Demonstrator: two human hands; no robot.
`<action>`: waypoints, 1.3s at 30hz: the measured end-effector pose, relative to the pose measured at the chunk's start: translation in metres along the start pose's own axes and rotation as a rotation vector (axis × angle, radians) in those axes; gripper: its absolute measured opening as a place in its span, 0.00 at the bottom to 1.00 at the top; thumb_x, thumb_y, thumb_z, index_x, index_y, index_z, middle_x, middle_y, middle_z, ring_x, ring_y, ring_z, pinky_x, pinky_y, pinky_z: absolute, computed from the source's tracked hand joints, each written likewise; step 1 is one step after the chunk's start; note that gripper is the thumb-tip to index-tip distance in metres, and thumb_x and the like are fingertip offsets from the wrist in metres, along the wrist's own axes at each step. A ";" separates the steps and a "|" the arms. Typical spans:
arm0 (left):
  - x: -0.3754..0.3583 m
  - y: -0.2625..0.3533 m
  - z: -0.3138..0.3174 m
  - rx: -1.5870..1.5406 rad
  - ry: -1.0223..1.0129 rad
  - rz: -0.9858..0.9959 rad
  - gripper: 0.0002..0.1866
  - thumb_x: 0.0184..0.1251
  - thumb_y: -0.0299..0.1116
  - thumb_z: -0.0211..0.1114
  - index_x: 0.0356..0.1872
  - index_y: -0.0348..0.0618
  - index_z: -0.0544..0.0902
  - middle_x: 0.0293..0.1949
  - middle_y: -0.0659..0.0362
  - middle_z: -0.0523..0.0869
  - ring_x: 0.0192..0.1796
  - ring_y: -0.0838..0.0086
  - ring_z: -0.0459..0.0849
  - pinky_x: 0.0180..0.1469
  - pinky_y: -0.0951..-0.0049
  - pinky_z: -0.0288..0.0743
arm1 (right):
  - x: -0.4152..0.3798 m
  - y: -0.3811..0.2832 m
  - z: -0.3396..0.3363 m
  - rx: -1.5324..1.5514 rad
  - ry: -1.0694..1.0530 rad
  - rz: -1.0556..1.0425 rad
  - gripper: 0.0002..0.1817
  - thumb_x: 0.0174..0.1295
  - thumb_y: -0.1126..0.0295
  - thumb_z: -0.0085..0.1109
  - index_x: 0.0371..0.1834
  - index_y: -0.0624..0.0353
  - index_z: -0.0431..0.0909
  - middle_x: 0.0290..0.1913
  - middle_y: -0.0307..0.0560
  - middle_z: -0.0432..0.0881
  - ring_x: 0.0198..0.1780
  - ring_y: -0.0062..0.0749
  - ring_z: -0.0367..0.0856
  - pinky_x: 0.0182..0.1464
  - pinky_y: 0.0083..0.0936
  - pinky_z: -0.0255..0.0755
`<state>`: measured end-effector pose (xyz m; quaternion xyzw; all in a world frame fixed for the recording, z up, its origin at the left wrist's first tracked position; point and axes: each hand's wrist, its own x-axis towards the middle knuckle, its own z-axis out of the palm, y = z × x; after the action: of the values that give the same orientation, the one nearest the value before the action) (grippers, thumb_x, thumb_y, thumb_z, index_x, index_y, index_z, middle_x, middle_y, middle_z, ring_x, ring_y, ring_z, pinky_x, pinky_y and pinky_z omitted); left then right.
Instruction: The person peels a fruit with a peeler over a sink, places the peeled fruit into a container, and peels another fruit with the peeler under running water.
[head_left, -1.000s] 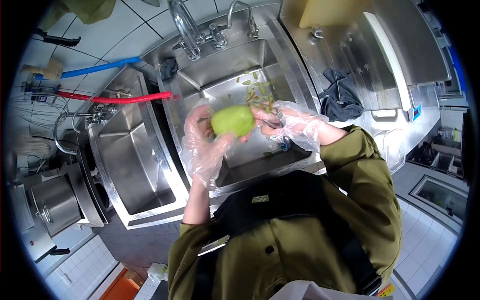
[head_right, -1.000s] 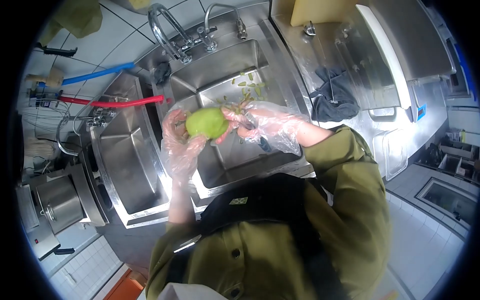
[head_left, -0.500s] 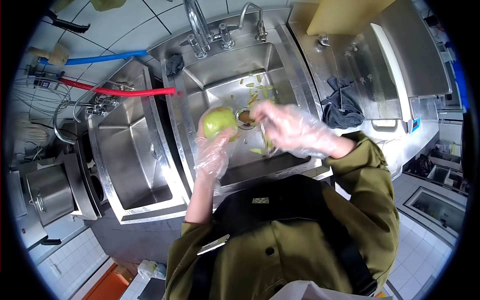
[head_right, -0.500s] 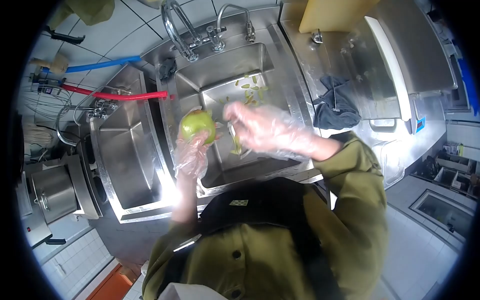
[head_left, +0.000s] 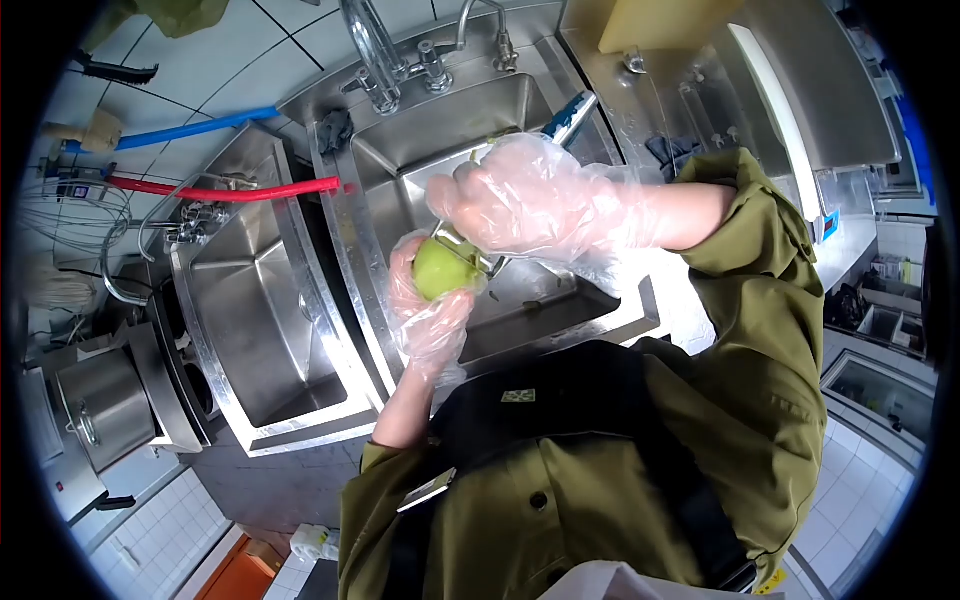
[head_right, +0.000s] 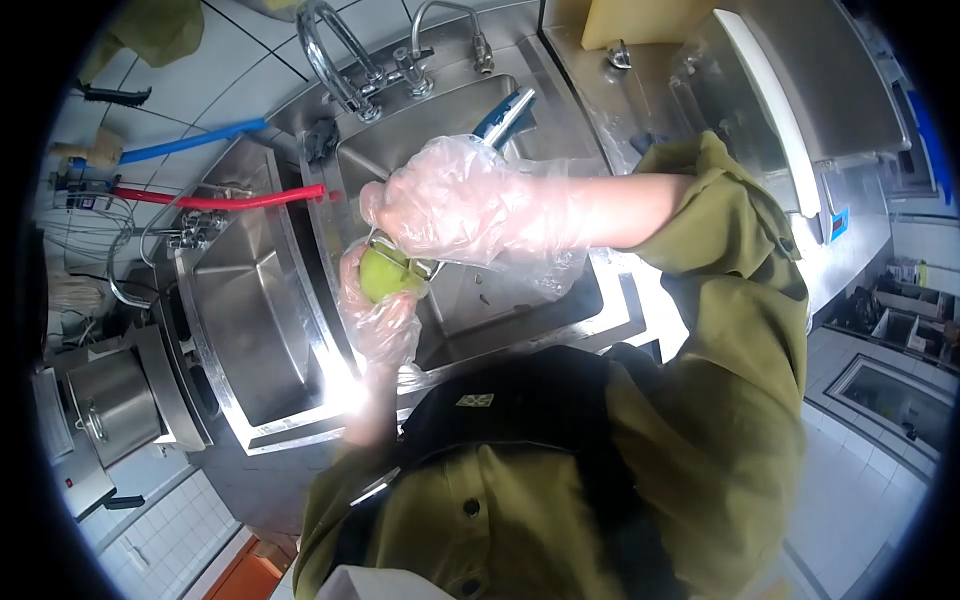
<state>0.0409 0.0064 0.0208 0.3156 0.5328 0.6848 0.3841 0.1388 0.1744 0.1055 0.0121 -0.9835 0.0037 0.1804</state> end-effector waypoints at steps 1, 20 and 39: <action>-0.001 -0.011 -0.005 0.081 0.016 0.038 0.33 0.47 0.28 0.72 0.56 0.39 0.66 0.49 0.53 0.75 0.50 0.66 0.78 0.51 0.70 0.76 | 0.004 0.001 -0.003 -0.062 -0.082 0.055 0.08 0.48 0.71 0.53 0.30 0.62 0.70 0.13 0.44 0.70 0.13 0.35 0.74 0.13 0.30 0.66; 0.003 0.019 -0.009 -0.408 -0.264 -0.293 0.39 0.50 0.53 0.71 0.58 0.47 0.63 0.50 0.50 0.74 0.44 0.60 0.79 0.35 0.64 0.79 | -0.016 0.072 0.029 -0.084 -0.139 0.062 0.04 0.55 0.70 0.49 0.31 0.58 0.70 0.11 0.48 0.69 0.14 0.40 0.74 0.16 0.36 0.64; 0.025 0.014 0.016 -0.211 -0.098 -0.335 0.45 0.43 0.26 0.74 0.66 0.49 0.59 0.56 0.56 0.72 0.48 0.69 0.79 0.43 0.73 0.80 | -0.060 -0.009 0.069 1.536 -0.099 0.632 0.17 0.66 0.68 0.46 0.56 0.60 0.65 0.48 0.45 0.68 0.47 0.24 0.68 0.51 0.21 0.63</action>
<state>0.0395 0.0338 0.0383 0.2136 0.4839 0.6470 0.5492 0.1707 0.1655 0.0194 -0.1447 -0.6712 0.7237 0.0691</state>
